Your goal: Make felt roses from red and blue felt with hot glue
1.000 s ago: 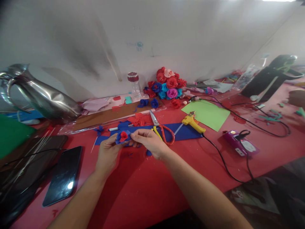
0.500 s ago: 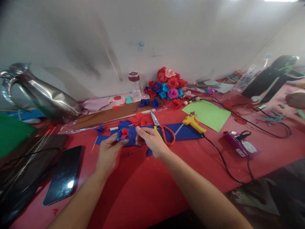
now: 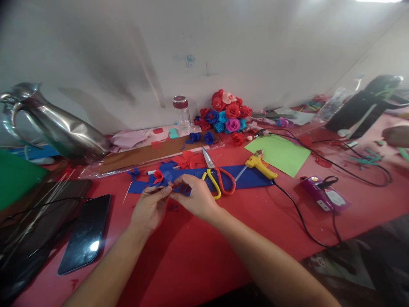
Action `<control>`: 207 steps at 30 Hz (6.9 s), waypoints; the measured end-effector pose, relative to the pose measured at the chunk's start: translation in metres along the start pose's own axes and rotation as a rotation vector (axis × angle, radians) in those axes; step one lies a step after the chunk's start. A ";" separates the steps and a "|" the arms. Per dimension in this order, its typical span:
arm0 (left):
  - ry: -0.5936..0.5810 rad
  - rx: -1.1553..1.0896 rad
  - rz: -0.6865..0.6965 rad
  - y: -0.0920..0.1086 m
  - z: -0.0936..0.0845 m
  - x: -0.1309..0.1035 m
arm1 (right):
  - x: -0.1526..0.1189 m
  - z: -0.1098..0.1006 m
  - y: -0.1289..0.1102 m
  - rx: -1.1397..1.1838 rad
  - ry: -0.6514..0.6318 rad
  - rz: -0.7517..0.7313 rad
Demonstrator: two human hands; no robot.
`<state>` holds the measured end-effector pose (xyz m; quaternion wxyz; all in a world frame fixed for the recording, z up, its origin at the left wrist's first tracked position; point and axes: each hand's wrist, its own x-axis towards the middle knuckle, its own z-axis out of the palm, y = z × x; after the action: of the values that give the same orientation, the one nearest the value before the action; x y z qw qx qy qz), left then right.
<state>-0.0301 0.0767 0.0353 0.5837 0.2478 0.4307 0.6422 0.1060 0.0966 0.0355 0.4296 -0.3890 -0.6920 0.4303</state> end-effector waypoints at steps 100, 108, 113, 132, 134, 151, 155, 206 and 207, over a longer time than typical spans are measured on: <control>0.083 0.157 0.018 -0.001 -0.008 0.008 | 0.014 -0.064 -0.008 -1.021 -0.173 0.548; 0.048 0.245 0.119 0.000 -0.009 0.006 | 0.013 -0.064 -0.003 -0.967 -0.141 0.525; 0.062 0.297 0.199 -0.001 -0.009 0.005 | 0.015 -0.072 0.006 -0.845 0.095 0.458; 0.256 0.111 0.386 0.007 -0.006 0.007 | -0.008 -0.007 -0.015 0.879 -0.201 0.457; 0.264 0.119 0.389 0.009 -0.005 0.006 | -0.014 0.001 -0.018 0.870 -0.255 0.493; 0.226 0.216 0.309 0.010 0.000 -0.005 | -0.027 0.009 -0.026 0.661 -0.345 0.447; 0.231 0.186 0.332 0.013 0.005 -0.006 | -0.028 0.010 -0.022 0.658 -0.346 0.431; 0.238 0.217 0.398 0.011 -0.003 -0.003 | -0.027 0.015 -0.012 0.566 -0.331 0.355; 0.235 0.221 0.398 0.011 -0.003 -0.003 | -0.027 0.016 -0.012 0.560 -0.332 0.354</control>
<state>-0.0378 0.0738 0.0436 0.3611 0.3137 0.5061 0.7177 0.0984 0.0639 0.0354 0.3203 -0.2950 -0.5297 0.7279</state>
